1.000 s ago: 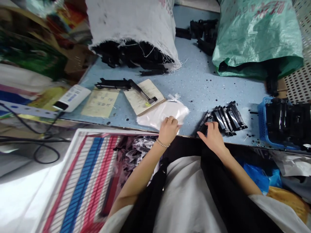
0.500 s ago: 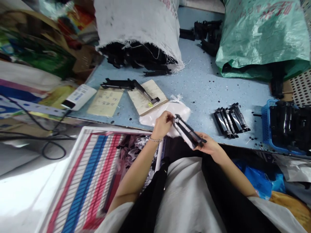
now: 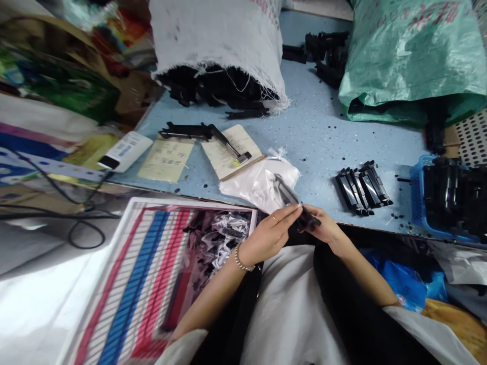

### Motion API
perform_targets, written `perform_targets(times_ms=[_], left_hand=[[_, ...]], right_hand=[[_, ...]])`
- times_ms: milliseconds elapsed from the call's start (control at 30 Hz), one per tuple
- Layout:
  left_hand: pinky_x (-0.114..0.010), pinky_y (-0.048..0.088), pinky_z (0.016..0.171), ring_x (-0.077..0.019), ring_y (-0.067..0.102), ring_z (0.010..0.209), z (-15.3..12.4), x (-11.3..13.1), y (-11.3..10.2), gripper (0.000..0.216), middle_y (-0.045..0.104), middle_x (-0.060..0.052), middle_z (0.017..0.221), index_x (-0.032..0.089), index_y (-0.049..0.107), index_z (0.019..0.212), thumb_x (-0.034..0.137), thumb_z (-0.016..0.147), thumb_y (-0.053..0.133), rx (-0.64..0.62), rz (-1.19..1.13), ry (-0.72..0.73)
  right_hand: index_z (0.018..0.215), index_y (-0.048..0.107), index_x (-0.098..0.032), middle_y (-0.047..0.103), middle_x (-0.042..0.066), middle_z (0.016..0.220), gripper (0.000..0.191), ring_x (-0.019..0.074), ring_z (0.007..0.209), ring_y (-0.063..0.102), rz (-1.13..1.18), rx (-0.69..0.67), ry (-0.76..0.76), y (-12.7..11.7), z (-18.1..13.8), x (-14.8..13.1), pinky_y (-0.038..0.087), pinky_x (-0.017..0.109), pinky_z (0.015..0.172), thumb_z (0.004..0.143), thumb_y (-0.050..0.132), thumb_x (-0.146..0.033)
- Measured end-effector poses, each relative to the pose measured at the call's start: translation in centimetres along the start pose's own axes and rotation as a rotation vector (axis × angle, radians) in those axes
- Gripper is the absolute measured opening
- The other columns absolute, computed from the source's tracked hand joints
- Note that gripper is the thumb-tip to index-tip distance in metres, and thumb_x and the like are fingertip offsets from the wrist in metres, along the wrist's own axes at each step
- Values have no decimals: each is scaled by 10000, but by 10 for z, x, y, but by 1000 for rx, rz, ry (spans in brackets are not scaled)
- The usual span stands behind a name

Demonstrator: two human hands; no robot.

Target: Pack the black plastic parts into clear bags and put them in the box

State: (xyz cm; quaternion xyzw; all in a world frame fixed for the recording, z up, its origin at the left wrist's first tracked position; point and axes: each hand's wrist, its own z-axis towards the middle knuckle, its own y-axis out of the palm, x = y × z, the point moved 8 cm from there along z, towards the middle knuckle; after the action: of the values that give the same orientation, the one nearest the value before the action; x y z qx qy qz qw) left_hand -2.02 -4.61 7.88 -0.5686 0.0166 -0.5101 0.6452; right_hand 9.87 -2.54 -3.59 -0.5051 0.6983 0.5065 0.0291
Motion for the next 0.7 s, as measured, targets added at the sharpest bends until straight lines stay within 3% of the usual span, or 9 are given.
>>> perform_targets(times_ms=[100, 200, 300, 400, 500, 567, 633, 667, 700], left_hand=[[-374, 470, 1153, -218, 494, 1396, -8, -7, -5, 820, 486, -114, 1516, 294, 162, 1611, 9, 890, 427, 57, -1, -33], [-387, 489, 1135, -232, 514, 1377, -16, -15, -12, 843, 500, -99, 1502, 327, 155, 1610, -7, 883, 421, 173, 47, -81], [-386, 526, 1089, -251, 535, 1354, -21, -10, -11, 858, 499, -126, 1489, 305, 120, 1616, 15, 879, 448, 193, 60, -74], [-393, 556, 1030, -269, 581, 1288, -19, 8, 0, 839, 533, -173, 1434, 229, 113, 1618, 108, 895, 523, 130, 90, 20], [-418, 577, 962, -274, 666, 1106, -13, 23, 7, 676, 642, -161, 1244, 196, 351, 1528, 285, 913, 618, 102, 218, 107], [-378, 595, 887, -237, 691, 957, -11, 26, -2, 432, 677, -110, 1079, 218, 559, 1327, 330, 916, 634, 124, 279, 79], [-338, 602, 817, -214, 682, 891, -18, 21, -25, 229, 667, -81, 992, 236, 639, 1136, 324, 926, 616, 149, 281, -38], [-338, 601, 808, -216, 677, 895, -27, 14, -39, 184, 662, -77, 988, 247, 648, 1086, 334, 931, 601, 155, 264, -125], [-349, 600, 812, -224, 672, 910, -40, 5, -53, 171, 656, -75, 995, 258, 651, 1061, 352, 935, 585, 148, 237, -219]], right_hand=[[1003, 698, -207, 691, 15, 871, 260, 98, 660, 566, 13, 12, -39, 5, -10, -4, 519, 174, 523, 768, 774, -287], [1005, 681, -213, 705, 57, 976, 225, 93, 645, 517, 141, -42, 46, 15, -15, 4, 455, 147, 441, 854, 665, -379], [974, 670, -217, 689, 36, 896, 223, 104, 646, 531, 70, -38, -13, 20, -13, -1, 484, 174, 481, 829, 692, -386], [944, 681, -235, 678, 6, 863, 212, 150, 771, 609, -242, 114, -299, 18, -18, -28, 566, 270, 712, 783, 751, -355], [1032, 707, -243, 701, 36, 1033, 223, 222, 1062, 619, -662, 183, -490, 31, -29, -42, 486, 386, 1011, 828, 704, -333], [1094, 712, -230, 699, 56, 1071, 249, 235, 1100, 618, -843, 42, -475, 47, -33, -35, 463, 408, 1036, 891, 625, -346], [1139, 708, -218, 703, 63, 1071, 290, 226, 1050, 644, -948, -176, -409, 59, -40, -25, 493, 396, 989, 934, 574, -374], [1159, 703, -221, 705, 65, 1084, 305, 221, 1034, 651, -999, -226, -397, 58, -45, -27, 504, 390, 969, 950, 558, -387], [1181, 696, -228, 702, 70, 1115, 314, 221, 1037, 651, -1067, -190, -420, 51, -49, -36, 508, 391, 964, 964, 543, -395]])
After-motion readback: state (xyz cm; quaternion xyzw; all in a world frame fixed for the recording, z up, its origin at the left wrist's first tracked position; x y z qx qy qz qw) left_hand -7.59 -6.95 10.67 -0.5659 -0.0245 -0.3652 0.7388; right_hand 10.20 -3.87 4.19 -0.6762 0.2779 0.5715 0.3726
